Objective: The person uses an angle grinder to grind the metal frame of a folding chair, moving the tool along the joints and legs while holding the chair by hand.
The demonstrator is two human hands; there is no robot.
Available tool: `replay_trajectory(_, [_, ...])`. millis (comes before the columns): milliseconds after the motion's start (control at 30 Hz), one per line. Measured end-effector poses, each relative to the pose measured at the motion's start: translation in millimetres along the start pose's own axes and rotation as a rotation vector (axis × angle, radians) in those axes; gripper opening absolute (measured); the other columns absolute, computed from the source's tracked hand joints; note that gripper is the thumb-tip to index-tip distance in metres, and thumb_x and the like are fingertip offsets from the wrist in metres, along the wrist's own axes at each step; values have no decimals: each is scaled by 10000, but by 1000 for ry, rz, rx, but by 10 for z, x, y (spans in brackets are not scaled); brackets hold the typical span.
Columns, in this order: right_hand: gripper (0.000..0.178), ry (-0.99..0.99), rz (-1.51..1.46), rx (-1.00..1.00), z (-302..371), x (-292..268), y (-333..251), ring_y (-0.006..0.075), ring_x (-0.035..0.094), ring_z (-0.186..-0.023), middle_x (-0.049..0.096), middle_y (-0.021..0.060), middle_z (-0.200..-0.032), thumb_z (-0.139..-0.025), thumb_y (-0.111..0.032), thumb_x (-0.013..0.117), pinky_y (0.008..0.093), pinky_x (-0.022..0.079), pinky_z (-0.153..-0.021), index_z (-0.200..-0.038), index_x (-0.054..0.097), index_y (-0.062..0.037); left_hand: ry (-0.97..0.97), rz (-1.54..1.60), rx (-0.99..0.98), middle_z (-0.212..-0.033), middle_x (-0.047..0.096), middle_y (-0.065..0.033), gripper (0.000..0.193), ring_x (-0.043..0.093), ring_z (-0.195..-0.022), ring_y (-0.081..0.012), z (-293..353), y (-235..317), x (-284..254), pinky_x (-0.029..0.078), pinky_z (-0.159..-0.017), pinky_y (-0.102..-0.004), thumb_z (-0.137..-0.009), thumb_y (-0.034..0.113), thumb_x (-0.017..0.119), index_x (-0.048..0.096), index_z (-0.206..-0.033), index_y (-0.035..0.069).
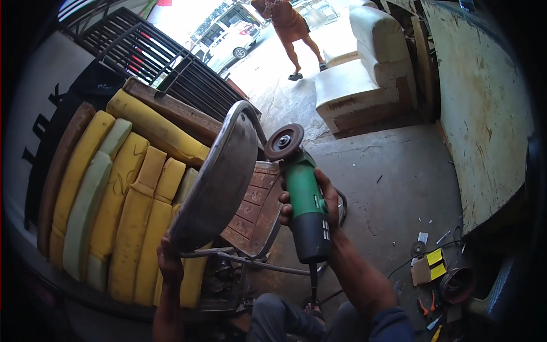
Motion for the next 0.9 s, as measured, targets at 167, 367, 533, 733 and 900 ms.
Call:
replay_trajectory(167, [715,-128,-344,-17,-545,223,210,312,705,-854,639,210,-1036,-1013,-569,473,464,562,-786,-1343,466,65,-79,-14,-109,-1310,644,-169,664,578,-1249,-247,77,97,-71,401,-1096,-401,-1112,488,331,555,-1367,-83])
replay_trajectory(367, [688,-46,-474,-17,-797,473,151,324,702,-799,643,193,-991,-999,-621,468,506,566,-739,-1220,538,26,-261,-129,-270,-1316,628,-151,794,531,-1282,-244,12,502,97,344,-1118,-382,-1067,625,296,527,-1383,-66])
replay_trajectory(533, [670,102,-376,-4,-742,641,119,321,713,-742,654,188,-938,-988,-614,488,490,592,-671,-1196,559,19,-366,-262,-389,-1319,609,-145,815,516,-1287,-250,-110,777,162,332,-1120,-378,-1049,666,294,524,-1381,-41])
replay_trajectory(733, [622,231,-268,47,-508,878,145,323,720,-667,675,208,-894,-994,-589,484,483,616,-594,-1161,565,5,-375,-287,-442,-1365,563,-171,798,485,-1323,-264,-94,786,123,308,-1153,-387,-1063,643,274,490,-1404,-46])
replay_trajectory(900, [603,292,-197,35,-272,1020,304,309,722,-669,673,202,-884,-1000,-580,476,467,619,-576,-1125,571,2,-418,-289,-475,-1387,553,-173,786,472,-1345,-273,-120,816,133,295,-1169,-391,-1071,623,272,471,-1432,-46])
Point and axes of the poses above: each hand's wrist, its own z-axis away from the middle knuckle, its own x-axis out of the palm, y = z × x, the point moved 3 cm from there along -z, towards the middle knuckle
